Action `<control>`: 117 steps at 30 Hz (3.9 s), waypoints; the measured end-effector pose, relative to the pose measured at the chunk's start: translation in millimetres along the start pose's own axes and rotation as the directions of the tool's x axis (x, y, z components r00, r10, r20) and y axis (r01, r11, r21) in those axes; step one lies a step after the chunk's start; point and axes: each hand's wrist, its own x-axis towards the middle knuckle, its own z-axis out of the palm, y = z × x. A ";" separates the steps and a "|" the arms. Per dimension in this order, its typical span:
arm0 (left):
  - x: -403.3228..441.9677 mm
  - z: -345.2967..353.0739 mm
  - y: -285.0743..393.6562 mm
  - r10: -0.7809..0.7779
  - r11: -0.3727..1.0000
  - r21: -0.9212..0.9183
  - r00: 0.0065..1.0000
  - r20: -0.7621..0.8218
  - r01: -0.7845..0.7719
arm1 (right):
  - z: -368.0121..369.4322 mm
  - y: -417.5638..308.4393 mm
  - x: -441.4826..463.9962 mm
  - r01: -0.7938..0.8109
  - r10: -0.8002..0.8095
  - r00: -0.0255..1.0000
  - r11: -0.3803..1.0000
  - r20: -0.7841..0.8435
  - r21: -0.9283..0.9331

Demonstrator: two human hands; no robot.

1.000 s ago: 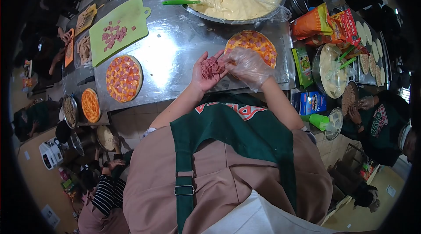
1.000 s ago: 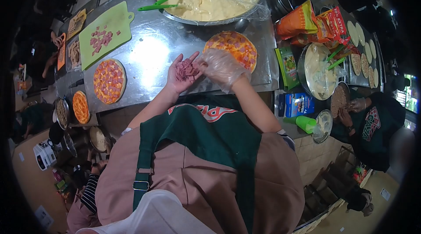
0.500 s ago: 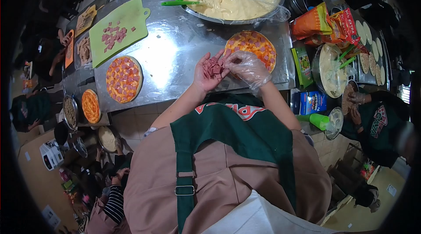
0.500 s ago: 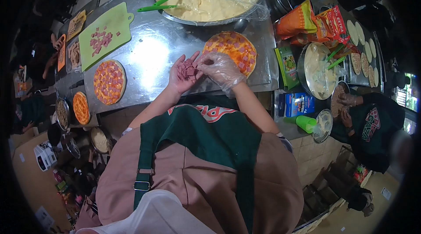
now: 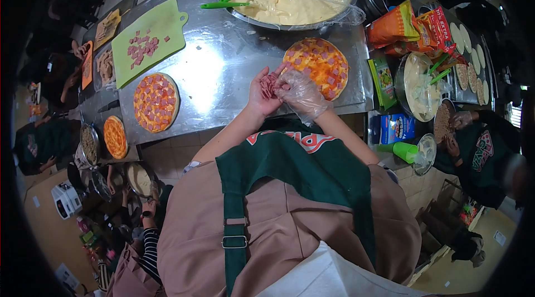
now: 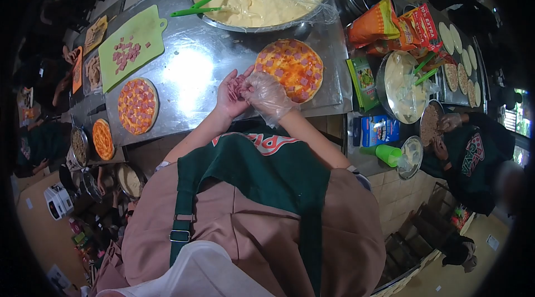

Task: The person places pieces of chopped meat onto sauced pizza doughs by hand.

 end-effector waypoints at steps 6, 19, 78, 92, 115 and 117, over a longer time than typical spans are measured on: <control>-2.2 14.3 -5.0 0.121 0.991 0.081 0.960 -0.254 -0.103 | -16.3 -6.8 -0.4 -0.182 0.175 0.983 0.966 0.058 0.185; 2.8 -17.1 -0.2 -0.143 0.964 0.158 0.916 -0.374 0.215 | -16.3 12.9 -7.4 -0.250 0.270 0.961 0.940 -0.060 0.230; -5.1 -3.7 0.1 -0.090 0.940 0.222 0.817 -0.570 0.258 | -56.2 76.4 11.9 -0.443 0.408 0.880 0.889 -0.242 -0.111; -2.2 -9.5 -0.5 -0.069 0.917 0.305 0.857 -0.511 0.256 | -38.7 50.7 6.7 -0.525 0.525 0.846 0.851 -0.091 0.023; -4.2 2.9 -5.8 -0.051 0.907 0.319 0.824 -0.565 0.275 | -56.9 78.0 19.5 -0.411 0.319 0.905 0.823 -0.281 -0.391; -4.3 2.2 -4.7 -0.066 0.908 0.311 0.829 -0.555 0.281 | -51.0 69.4 15.1 -0.412 0.363 0.903 0.885 -0.231 -0.217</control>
